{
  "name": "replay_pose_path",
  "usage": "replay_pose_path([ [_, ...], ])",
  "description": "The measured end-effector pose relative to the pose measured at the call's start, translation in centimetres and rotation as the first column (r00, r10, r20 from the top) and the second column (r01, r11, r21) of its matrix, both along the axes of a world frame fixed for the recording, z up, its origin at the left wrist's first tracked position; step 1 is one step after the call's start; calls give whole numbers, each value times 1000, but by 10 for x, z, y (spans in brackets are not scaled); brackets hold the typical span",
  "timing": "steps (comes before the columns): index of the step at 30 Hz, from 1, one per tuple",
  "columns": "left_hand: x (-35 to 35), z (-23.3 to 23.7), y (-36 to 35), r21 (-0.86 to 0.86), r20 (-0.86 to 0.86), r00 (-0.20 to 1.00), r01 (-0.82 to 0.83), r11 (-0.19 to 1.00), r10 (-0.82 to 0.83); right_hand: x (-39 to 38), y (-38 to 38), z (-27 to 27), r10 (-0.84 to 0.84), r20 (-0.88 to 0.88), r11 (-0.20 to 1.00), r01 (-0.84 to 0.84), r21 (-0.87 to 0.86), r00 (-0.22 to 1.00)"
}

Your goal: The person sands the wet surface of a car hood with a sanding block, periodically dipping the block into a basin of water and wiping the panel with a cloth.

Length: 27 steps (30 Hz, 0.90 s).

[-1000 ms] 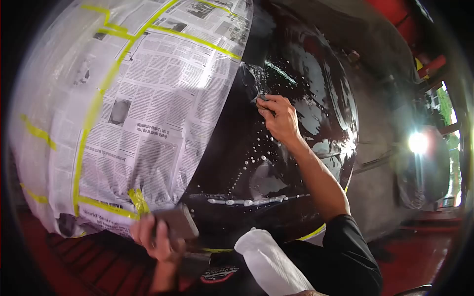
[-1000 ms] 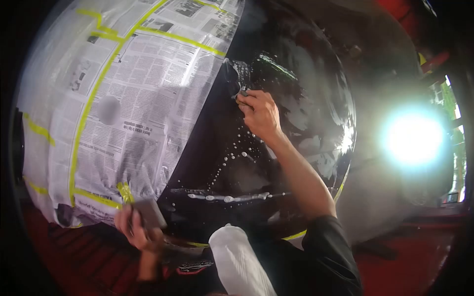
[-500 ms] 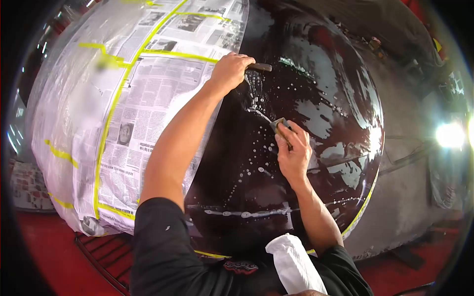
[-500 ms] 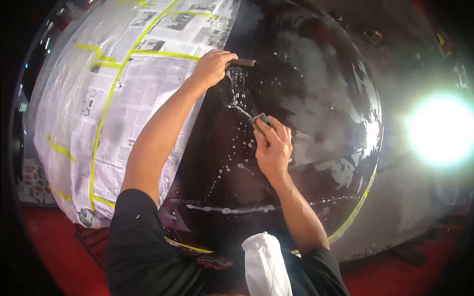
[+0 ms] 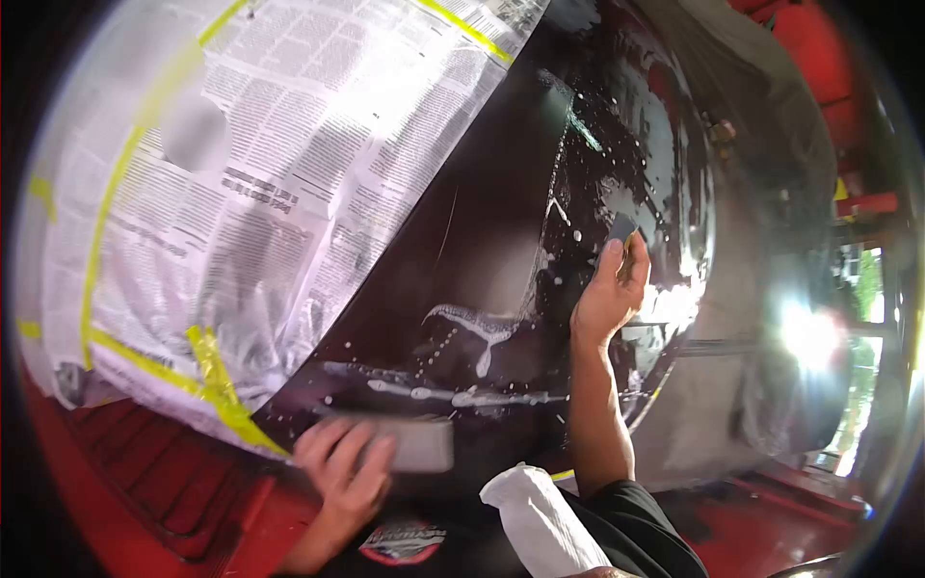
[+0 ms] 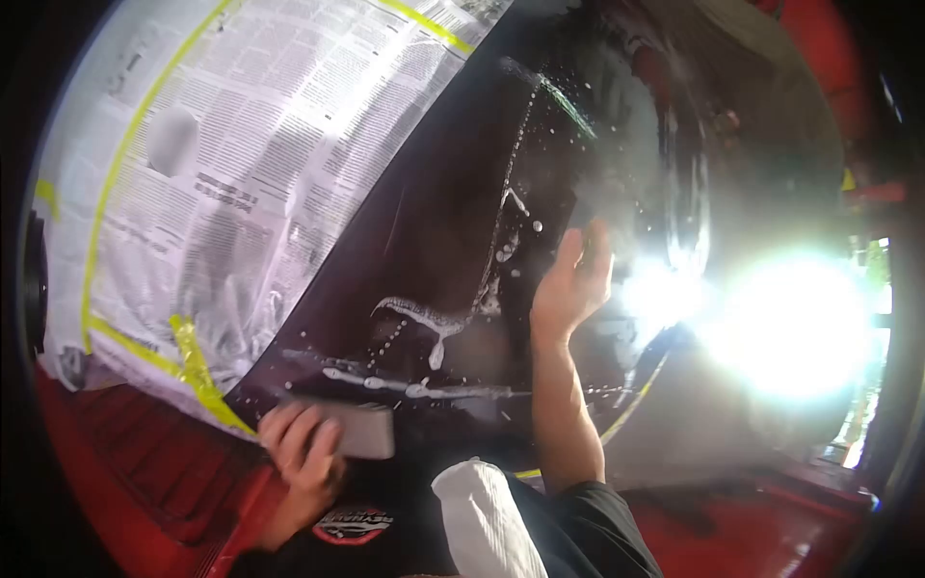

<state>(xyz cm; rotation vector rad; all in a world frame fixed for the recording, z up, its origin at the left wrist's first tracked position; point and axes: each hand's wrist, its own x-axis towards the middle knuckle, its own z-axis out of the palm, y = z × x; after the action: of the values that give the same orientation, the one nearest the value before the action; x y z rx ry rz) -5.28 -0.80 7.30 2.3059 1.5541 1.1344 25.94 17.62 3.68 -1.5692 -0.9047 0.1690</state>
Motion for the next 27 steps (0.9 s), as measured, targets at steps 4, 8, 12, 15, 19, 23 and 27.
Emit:
replay_pose_path([
  [4,-25,-32,-38,-19,-179,963,-208,978,201,-7,2,8,48,189,995,-31,-90,981],
  [8,-30,-54,-26,250,-233,951,-145,957,205,-12,1,13,128,-126,990,-134,-39,984],
  [12,-43,-35,-19,225,-255,955,-92,970,150,-14,3,7,176,31,984,-176,2,984],
  [15,-61,-30,-15,220,-387,922,57,974,33,-31,6,23,61,13,986,-58,-158,998],
  [19,-76,-35,2,395,-487,871,159,905,60,-24,9,17,119,276,990,-94,-102,954],
  [23,-74,-19,-3,285,-572,820,179,942,18,-43,39,53,217,614,970,-98,-221,759],
  [27,-73,-30,-34,68,-552,826,185,980,-117,-40,98,68,366,654,931,-248,-269,662],
])
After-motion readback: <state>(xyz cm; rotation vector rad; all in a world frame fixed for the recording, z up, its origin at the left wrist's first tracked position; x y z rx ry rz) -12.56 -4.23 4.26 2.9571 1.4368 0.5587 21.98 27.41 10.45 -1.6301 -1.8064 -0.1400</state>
